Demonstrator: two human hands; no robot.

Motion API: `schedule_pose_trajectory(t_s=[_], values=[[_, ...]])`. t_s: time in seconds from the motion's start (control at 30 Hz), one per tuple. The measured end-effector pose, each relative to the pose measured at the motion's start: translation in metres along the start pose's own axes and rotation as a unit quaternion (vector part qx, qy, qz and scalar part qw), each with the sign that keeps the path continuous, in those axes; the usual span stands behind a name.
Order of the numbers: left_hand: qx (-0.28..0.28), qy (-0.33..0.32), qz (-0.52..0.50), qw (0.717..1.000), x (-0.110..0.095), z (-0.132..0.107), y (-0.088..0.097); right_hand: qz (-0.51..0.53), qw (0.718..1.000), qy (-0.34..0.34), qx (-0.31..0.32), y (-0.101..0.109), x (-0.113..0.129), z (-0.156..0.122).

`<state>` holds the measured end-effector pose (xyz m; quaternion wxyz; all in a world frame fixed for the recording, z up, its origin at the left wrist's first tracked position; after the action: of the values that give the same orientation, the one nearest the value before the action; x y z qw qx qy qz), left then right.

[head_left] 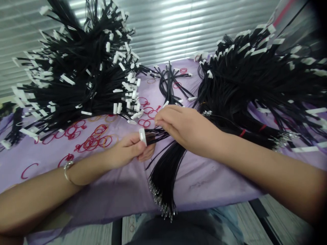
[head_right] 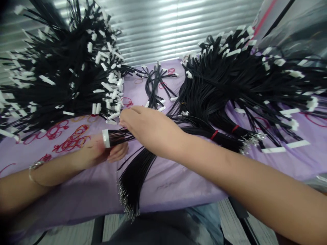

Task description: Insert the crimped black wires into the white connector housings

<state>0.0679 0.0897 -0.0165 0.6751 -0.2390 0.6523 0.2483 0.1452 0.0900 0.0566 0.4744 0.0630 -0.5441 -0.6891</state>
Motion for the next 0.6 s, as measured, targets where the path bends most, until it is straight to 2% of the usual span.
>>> schedule_pose_trajectory(t_s=[0.13, 0.23, 0.3, 0.4, 0.43, 0.6], values=[[0.022, -0.005, -0.08, 0.997, -0.004, 0.003, -0.005, -0.029, 0.993, 0.112, 0.003, -0.002, 0.011, -0.004], [0.032, -0.016, -0.117, 0.993, -0.007, 0.005, -0.005, -0.096, 0.985, 0.143, 0.009, -0.003, 0.011, -0.006], [0.045, -0.028, -0.119, 0.991, -0.01, 0.005, -0.005, -0.092, 0.989, 0.119, 0.007, 0.001, 0.007, -0.004], [0.041, -0.023, -0.097, 0.994, -0.008, 0.003, -0.003, -0.016, 0.998, 0.056, -0.028, 0.018, 0.001, 0.0], [0.036, -0.019, -0.088, 0.995, -0.007, 0.003, -0.003, 0.007, 0.999, 0.038, -0.018, 0.019, 0.001, 0.001], [0.039, -0.026, -0.028, 0.999, -0.006, -0.002, -0.005, 0.045, 0.988, -0.04, 0.143, -0.009, 0.004, -0.001]])
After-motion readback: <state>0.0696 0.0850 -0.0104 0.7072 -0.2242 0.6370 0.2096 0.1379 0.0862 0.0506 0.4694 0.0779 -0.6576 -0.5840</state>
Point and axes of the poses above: each hand's wrist, its own z-axis towards the middle knuckle, its own y-axis out of the back of the hand, x = y × z, the point moved 9 cm from there along z, towards the middle knuckle
